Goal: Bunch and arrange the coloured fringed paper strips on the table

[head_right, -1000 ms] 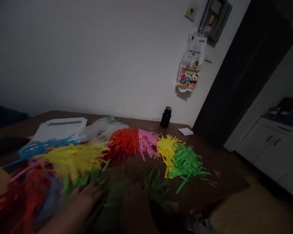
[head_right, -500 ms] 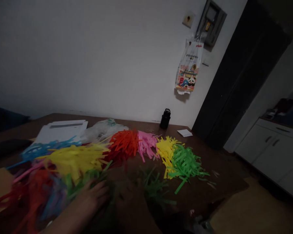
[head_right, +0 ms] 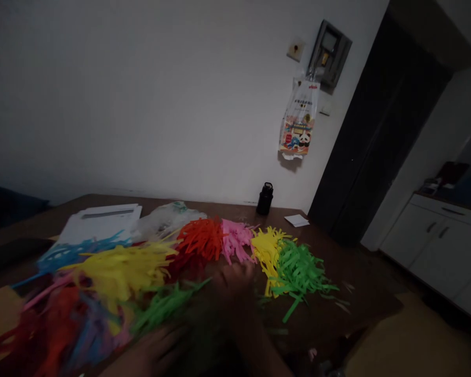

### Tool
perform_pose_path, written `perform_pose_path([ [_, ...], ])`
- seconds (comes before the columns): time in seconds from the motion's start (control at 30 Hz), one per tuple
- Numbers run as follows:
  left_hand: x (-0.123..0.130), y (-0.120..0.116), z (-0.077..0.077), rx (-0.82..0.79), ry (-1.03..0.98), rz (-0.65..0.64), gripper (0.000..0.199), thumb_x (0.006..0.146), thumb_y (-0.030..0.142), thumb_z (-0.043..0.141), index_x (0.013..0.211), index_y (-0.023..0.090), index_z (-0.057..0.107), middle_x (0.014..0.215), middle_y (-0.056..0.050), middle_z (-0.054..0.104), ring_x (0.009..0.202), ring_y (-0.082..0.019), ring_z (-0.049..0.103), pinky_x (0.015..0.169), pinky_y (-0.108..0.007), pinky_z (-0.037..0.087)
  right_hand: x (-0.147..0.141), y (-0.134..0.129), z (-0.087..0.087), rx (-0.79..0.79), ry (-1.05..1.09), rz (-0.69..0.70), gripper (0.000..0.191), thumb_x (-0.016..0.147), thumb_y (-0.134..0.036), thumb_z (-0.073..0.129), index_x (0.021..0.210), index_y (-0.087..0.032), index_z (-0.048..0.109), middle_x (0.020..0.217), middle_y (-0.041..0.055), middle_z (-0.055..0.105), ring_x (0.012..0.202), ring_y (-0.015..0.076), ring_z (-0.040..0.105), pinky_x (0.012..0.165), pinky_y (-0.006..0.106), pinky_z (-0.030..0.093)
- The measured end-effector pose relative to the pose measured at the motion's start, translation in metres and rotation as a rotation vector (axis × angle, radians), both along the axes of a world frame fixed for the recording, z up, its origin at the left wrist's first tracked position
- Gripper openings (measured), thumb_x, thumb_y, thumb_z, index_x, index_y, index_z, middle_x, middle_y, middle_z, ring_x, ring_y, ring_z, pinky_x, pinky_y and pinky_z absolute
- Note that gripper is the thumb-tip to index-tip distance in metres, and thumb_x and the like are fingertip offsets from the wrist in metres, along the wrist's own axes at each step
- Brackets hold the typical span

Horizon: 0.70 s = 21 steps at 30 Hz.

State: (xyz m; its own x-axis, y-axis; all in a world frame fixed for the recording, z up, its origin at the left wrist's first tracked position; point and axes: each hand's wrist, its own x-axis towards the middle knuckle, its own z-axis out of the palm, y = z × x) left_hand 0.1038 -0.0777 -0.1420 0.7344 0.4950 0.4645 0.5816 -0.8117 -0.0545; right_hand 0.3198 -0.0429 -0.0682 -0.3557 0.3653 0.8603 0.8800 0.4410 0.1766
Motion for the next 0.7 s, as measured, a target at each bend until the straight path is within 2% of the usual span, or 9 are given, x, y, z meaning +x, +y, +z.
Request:
perform_pose_path([
  [0.07, -0.002, 0.005, -0.002, -0.020, 0.038, 0.027, 0.062, 0.069, -0.001, 0.053, 0.121, 0.031, 0.066, 0.127, -0.003, 0.070, 0.111, -0.023, 0.067, 0.089, -0.033, 0.058, 0.009, 0.003, 0.015, -0.023, 0.018, -0.029, 0.020, 0.089, -0.010, 0.050, 0.072, -0.020, 0.055, 0.069, -0.0009, 0.059, 0.068, 0.0159, 0.051, 0.083, 0.038, 0.033],
  [0.13, -0.003, 0.006, 0.004, -0.087, 0.097, 0.073, 0.067, 0.069, -0.002, 0.053, 0.126, 0.030, 0.063, 0.133, -0.008, 0.065, 0.116, -0.028, 0.065, 0.092, -0.040, 0.058, 0.019, 0.004, 0.031, -0.043, 0.033, -0.056, 0.018, 0.090, -0.013, 0.052, 0.074, -0.019, 0.058, 0.073, 0.0004, 0.061, 0.071, 0.0165, 0.053, 0.086, 0.038, 0.031],
  [0.27, -0.001, 0.000, 0.031, -0.375, 0.182, 0.250, 0.065, 0.076, 0.010, 0.052, 0.138, 0.033, 0.051, 0.148, -0.013, 0.046, 0.131, -0.038, 0.048, 0.104, -0.061, 0.043, 0.043, 0.004, 0.065, -0.032, 0.096, -0.131, 0.014, 0.091, -0.017, 0.053, 0.080, -0.019, 0.061, 0.079, 0.0014, 0.065, 0.078, 0.0176, 0.058, 0.088, 0.037, 0.030],
  [0.33, 0.001, -0.003, 0.044, -0.501, 0.205, 0.325, 0.065, 0.078, 0.016, 0.051, 0.141, 0.031, 0.045, 0.152, -0.012, 0.038, 0.137, -0.037, 0.040, 0.110, -0.060, 0.036, 0.060, 0.004, 0.083, 0.004, 0.145, -0.190, 0.014, 0.092, -0.017, 0.052, 0.082, -0.019, 0.062, 0.081, 0.0019, 0.066, 0.081, 0.0185, 0.060, 0.086, 0.036, 0.030],
  [0.4, 0.002, -0.005, 0.053, -0.549, 0.222, 0.354, 0.063, 0.080, 0.020, 0.049, 0.143, 0.029, 0.043, 0.154, -0.011, 0.036, 0.140, -0.036, 0.034, 0.113, -0.060, 0.029, 0.082, 0.002, 0.102, 0.068, 0.198, -0.248, 0.016, 0.092, -0.019, 0.050, 0.082, -0.018, 0.062, 0.081, 0.0028, 0.067, 0.081, 0.0194, 0.060, 0.084, 0.036, 0.031],
  [0.5, 0.004, -0.007, 0.054, -0.559, 0.228, 0.358, 0.061, 0.082, 0.021, 0.045, 0.143, 0.028, 0.043, 0.153, -0.011, 0.037, 0.140, -0.034, 0.035, 0.114, -0.059, 0.027, 0.122, -0.005, 0.135, 0.199, 0.306, -0.337, 0.017, 0.091, -0.023, 0.050, 0.081, -0.017, 0.063, 0.081, 0.0052, 0.066, 0.078, 0.0209, 0.060, 0.079, 0.036, 0.034],
  [0.6, 0.005, -0.007, 0.047, -0.553, 0.216, 0.365, 0.060, 0.083, 0.022, 0.044, 0.143, 0.026, 0.043, 0.153, -0.012, 0.038, 0.139, -0.033, 0.038, 0.114, -0.056, 0.031, 0.155, -0.021, 0.165, 0.344, 0.407, -0.416, 0.019, 0.090, -0.026, 0.050, 0.081, -0.016, 0.063, 0.083, 0.0085, 0.066, 0.081, 0.0237, 0.060, 0.077, 0.036, 0.038],
  [0.7, 0.004, -0.002, 0.041, -0.520, 0.165, 0.355, 0.058, 0.082, 0.024, 0.048, 0.140, 0.026, 0.050, 0.151, -0.012, 0.044, 0.139, -0.036, 0.039, 0.113, -0.059, 0.029, 0.157, -0.039, 0.178, 0.387, 0.323, -0.394, 0.016, 0.090, -0.027, 0.052, 0.082, -0.017, 0.062, 0.083, 0.0081, 0.066, 0.083, 0.0241, 0.059, 0.079, 0.038, 0.038],
])
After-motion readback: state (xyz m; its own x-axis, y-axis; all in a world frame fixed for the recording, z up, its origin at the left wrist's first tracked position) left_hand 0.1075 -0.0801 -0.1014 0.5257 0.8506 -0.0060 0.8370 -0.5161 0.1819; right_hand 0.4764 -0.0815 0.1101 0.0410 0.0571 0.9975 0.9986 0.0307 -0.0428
